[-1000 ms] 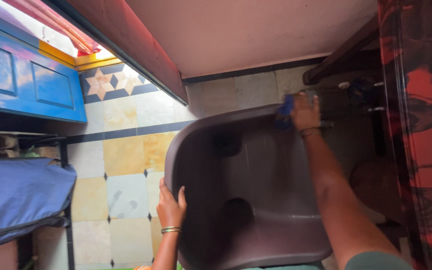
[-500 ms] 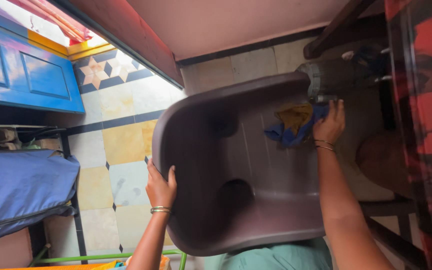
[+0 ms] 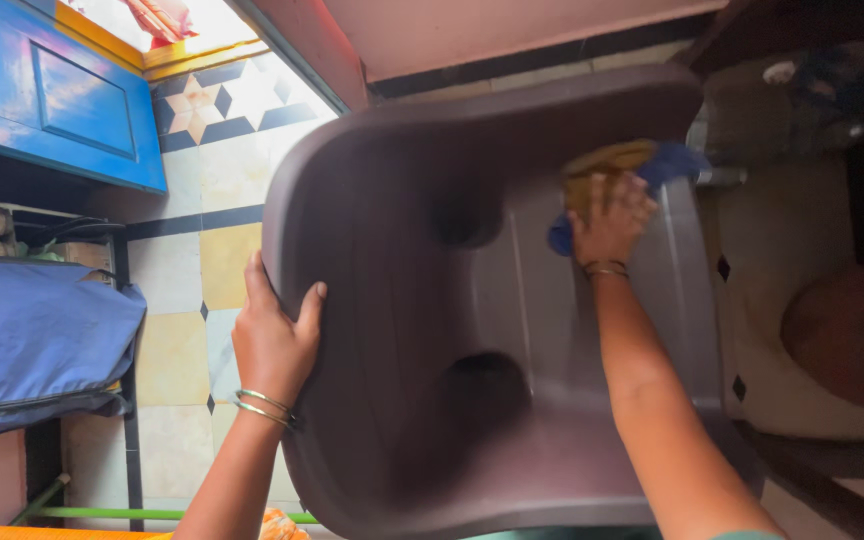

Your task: The person retrieves a book from a shelf, places it on a desk, then lifts a plastic chair and wipes its seat and back with a cloth. The chair is returned to its original position under the desk.

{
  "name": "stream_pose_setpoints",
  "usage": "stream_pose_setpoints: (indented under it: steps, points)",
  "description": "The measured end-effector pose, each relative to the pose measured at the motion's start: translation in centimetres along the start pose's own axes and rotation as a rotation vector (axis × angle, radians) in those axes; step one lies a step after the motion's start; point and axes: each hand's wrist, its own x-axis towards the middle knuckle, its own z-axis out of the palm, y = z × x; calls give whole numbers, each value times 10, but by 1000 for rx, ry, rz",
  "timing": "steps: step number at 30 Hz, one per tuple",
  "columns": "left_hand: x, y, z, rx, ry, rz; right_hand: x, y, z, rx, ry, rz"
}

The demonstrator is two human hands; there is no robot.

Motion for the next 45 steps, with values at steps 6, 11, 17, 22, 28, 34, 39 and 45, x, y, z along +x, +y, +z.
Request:
stream_pose_setpoints:
  steps: [6,11,17,22,28,34,39,45]
  points:
    - [0,-10,13,10,58,108,-91,-89,0,-33,-320,-625]
    - [2,-13,17,0,78,114,-161,-59,-32,278,-266,-1044]
    - [3,-14,17,0,49,74,-114,89,-67,70,-248,-554]
    - [4,-15,19,2,59,81,-15,111,-25,53,35,-182]
    - [4,-13,20,-41,71,89,30,28,26,96,96,54]
    - [4,-9,17,-37,68,66,88,3,7,1433,599,495]
    - [2,-10,22,-96,-25,-25,149,-74,18,1514,778,692]
    - [4,-12,25,-121,-20,14,63,-243,3,1231,521,229]
